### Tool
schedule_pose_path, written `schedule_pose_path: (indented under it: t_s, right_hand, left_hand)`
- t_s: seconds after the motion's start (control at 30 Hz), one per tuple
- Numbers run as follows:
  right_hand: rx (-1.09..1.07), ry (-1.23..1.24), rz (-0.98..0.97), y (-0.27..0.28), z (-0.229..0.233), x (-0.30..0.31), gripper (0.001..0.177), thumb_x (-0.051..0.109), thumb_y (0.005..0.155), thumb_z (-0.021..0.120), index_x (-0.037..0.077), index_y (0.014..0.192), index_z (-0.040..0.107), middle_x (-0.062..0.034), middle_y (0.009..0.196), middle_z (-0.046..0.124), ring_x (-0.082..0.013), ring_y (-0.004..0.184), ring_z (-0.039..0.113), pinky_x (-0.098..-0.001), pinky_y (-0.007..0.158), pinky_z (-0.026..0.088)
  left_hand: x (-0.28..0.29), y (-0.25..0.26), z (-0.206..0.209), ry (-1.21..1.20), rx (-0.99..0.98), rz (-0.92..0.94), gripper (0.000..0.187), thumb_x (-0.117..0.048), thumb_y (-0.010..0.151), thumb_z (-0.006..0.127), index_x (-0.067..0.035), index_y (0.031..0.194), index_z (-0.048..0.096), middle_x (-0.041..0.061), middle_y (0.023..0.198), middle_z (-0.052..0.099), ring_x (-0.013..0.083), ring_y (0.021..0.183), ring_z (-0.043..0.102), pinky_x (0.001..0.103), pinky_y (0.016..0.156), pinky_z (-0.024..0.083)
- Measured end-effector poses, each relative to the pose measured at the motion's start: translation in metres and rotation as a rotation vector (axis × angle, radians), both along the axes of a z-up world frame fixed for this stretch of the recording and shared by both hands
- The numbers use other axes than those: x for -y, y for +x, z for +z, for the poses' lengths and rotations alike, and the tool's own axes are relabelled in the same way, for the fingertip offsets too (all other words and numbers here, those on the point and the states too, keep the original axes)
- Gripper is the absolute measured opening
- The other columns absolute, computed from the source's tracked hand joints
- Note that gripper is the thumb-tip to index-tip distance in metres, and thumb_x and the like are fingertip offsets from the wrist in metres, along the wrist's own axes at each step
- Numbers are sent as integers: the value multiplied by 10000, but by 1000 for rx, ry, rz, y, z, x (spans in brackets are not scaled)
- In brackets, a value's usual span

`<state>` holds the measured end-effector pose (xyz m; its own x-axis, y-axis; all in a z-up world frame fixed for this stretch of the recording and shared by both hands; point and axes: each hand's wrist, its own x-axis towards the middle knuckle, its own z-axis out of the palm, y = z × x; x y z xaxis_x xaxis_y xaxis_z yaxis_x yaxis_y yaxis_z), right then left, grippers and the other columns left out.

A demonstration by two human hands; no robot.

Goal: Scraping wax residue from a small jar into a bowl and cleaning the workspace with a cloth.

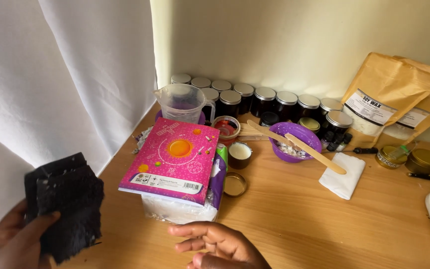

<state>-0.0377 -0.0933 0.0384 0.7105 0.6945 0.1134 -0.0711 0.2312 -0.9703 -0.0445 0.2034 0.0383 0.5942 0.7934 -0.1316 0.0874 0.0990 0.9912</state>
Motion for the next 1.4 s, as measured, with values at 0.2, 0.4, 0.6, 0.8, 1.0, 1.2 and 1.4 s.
schedule_pose_path:
  t_s: [0.2, 0.4, 0.6, 0.8, 1.0, 1.2, 1.4]
  right_hand:
    - [-16, -58, -91, 15, 7, -1, 394, 236, 850, 595, 41, 1192, 605, -101, 1267, 649, -192, 1118, 638, -278, 826, 558]
    - [-127, 70, 0, 27, 2, -1, 230, 120, 880, 559, -17, 1054, 621, -243, 1189, 665, -225, 982, 672, -296, 793, 546]
    - [-174, 188, -85, 47, 0, 27, 217, 33, 859, 560, -61, 1050, 605, -300, 1024, 693, -311, 863, 679, -361, 706, 546]
    - [-82, 183, -760, 85, 13, 95, 215, -16, 788, 549, -50, 993, 604, -246, 873, 678, -326, 759, 619, -403, 665, 460]
    - [102, 29, -1094, 120, -12, 155, 189, 19, 864, 498, 45, 1023, 596, -146, 916, 671, -206, 755, 607, -292, 649, 453]
    - [149, -151, -1335, 130, -30, 186, 132, 58, 901, 535, 89, 1012, 599, -55, 944, 663, -115, 782, 589, -222, 660, 447]
    - [335, -283, -1524, 133, -54, 218, 107, 25, 928, 553, 77, 1006, 606, -80, 942, 665, -111, 755, 597, -197, 593, 426]
  left_hand:
    - [-10, 52, -16, 336, -29, -50, 423, -50, 757, 589, -75, 1173, 661, 48, 918, 632, 135, 762, 523, 297, 653, 464]
    - [-23, 123, -32, -93, -113, -263, 511, -50, 767, 565, -167, 1264, 591, 71, 964, 626, 226, 757, 573, 360, 563, 442]
    - [-20, 159, -33, -319, -180, -613, 450, -21, 807, 503, -166, 1227, 574, 157, 936, 670, 292, 745, 622, 421, 584, 488]
    - [-10, 159, -9, 758, -704, -708, 418, -431, 781, 461, -175, 990, 717, 73, 874, 767, 242, 912, 644, 349, 954, 310]
    - [11, 147, 11, 282, -459, -769, 411, -430, 861, 529, -47, 1003, 572, 160, 861, 749, 269, 705, 685, 335, 626, 473]
    - [13, 152, 5, 282, -497, -741, 427, -412, 867, 561, -73, 1111, 649, 151, 921, 751, 262, 734, 680, 329, 622, 471]
    - [16, 143, 9, 193, -424, -795, 441, -404, 887, 524, -114, 1192, 655, 172, 886, 736, 290, 722, 669, 356, 683, 496]
